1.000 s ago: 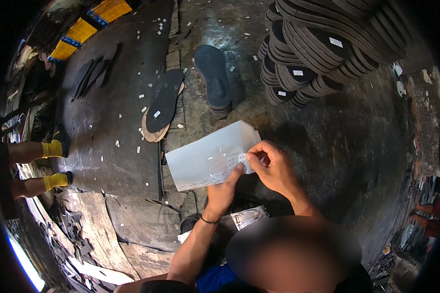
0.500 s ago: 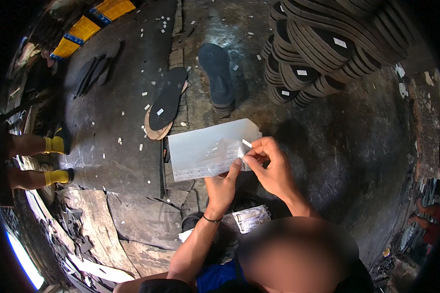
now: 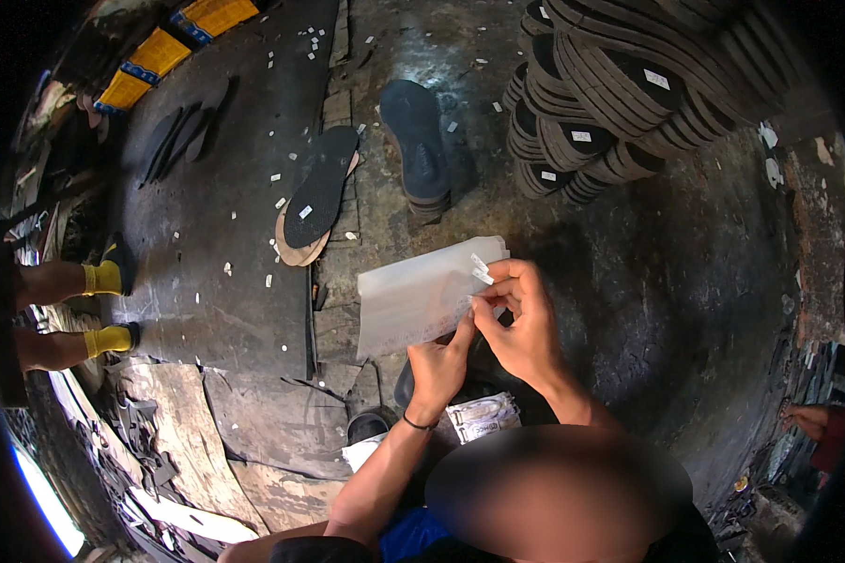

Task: The person sits on the floor and applies small white labels to black shoe soles one at a time. They peel labels from a sheet, press them onto each sole, and stack the labeled soles into a pile.

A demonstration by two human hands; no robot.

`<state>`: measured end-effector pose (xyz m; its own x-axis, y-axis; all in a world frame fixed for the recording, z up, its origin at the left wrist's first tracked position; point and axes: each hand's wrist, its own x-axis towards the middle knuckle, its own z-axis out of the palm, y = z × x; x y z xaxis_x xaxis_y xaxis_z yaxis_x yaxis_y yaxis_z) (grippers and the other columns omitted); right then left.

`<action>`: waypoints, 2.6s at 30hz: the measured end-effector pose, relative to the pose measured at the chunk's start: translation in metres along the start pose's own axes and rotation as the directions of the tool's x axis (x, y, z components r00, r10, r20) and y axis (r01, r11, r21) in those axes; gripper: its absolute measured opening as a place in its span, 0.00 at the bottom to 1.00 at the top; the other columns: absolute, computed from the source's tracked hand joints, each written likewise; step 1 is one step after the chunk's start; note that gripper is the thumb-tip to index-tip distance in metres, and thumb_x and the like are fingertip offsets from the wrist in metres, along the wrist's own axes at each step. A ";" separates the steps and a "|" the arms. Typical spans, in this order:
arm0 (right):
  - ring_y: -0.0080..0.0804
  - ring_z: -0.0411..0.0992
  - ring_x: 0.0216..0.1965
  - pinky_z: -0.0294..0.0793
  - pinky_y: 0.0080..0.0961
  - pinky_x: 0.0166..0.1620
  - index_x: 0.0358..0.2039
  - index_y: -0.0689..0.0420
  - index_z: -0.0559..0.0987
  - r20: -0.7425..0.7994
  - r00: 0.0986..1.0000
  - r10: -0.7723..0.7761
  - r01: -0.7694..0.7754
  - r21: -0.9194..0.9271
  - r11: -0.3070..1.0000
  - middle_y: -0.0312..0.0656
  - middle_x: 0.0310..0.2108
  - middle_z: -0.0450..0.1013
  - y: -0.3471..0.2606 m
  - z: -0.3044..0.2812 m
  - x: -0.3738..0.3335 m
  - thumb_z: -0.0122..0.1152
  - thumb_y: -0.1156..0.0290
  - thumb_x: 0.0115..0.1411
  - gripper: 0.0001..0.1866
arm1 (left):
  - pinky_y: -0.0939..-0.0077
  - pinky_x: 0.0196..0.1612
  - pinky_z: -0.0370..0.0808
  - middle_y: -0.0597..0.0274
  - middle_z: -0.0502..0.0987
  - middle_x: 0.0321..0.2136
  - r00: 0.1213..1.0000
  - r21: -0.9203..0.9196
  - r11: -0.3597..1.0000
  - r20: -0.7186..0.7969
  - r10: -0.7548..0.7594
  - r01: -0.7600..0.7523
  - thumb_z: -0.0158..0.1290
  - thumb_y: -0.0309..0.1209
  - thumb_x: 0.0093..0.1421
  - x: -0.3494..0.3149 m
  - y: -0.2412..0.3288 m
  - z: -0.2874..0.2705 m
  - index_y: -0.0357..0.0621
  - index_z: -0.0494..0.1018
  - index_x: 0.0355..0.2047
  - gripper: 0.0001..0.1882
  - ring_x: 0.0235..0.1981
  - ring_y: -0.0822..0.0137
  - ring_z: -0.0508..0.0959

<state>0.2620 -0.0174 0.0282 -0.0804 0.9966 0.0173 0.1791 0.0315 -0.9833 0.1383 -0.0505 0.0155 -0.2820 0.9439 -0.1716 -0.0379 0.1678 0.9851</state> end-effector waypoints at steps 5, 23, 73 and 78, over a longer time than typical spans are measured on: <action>0.27 0.74 0.51 0.83 0.25 0.45 0.55 0.60 0.68 -0.077 0.994 -0.078 0.078 -0.011 0.997 0.42 0.54 0.62 -0.001 0.001 -0.003 0.65 0.89 0.59 0.26 | 0.73 0.49 0.80 0.58 0.83 0.44 0.989 -0.202 0.969 0.009 -0.145 0.144 0.60 0.20 0.65 0.002 0.003 0.004 0.32 0.79 0.47 0.11 0.45 0.70 0.82; 0.34 0.73 0.55 0.84 0.31 0.53 0.58 0.58 0.68 -0.145 0.988 -0.052 0.044 -0.058 0.997 0.46 0.63 0.56 0.001 -0.022 0.003 0.68 0.91 0.54 0.32 | 0.74 0.43 0.79 0.57 0.86 0.37 1.000 -0.066 0.998 0.011 0.026 -0.025 0.63 0.24 0.63 0.000 -0.007 0.031 0.34 0.82 0.43 0.09 0.39 0.73 0.82; 0.25 0.78 0.36 0.77 0.26 0.39 0.48 0.59 0.70 -0.164 0.935 0.315 -0.327 -0.051 0.944 0.41 0.37 0.79 0.118 0.003 0.002 0.70 0.74 0.63 0.18 | 0.39 0.70 0.53 0.45 0.55 0.73 0.839 0.686 0.498 0.508 0.194 -0.531 0.71 0.47 0.49 0.031 -0.048 -0.035 0.52 0.68 0.68 0.46 0.73 0.36 0.52; 0.22 0.74 0.32 0.75 0.25 0.37 0.44 0.59 0.73 -0.268 0.959 0.091 -0.178 -0.321 0.930 0.37 0.32 0.78 0.116 0.003 0.005 0.74 0.71 0.61 0.18 | 0.39 0.69 0.56 0.45 0.58 0.71 0.863 0.700 0.531 0.487 0.134 -0.478 0.71 0.43 0.49 0.024 -0.065 -0.016 0.51 0.70 0.66 0.43 0.70 0.37 0.57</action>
<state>0.2792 -0.0086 -0.0865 0.2020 0.9791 -0.0240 0.4957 -0.1234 -0.8597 0.1189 -0.0431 -0.0521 0.2183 0.9756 -0.0215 0.7859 -0.1627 0.5966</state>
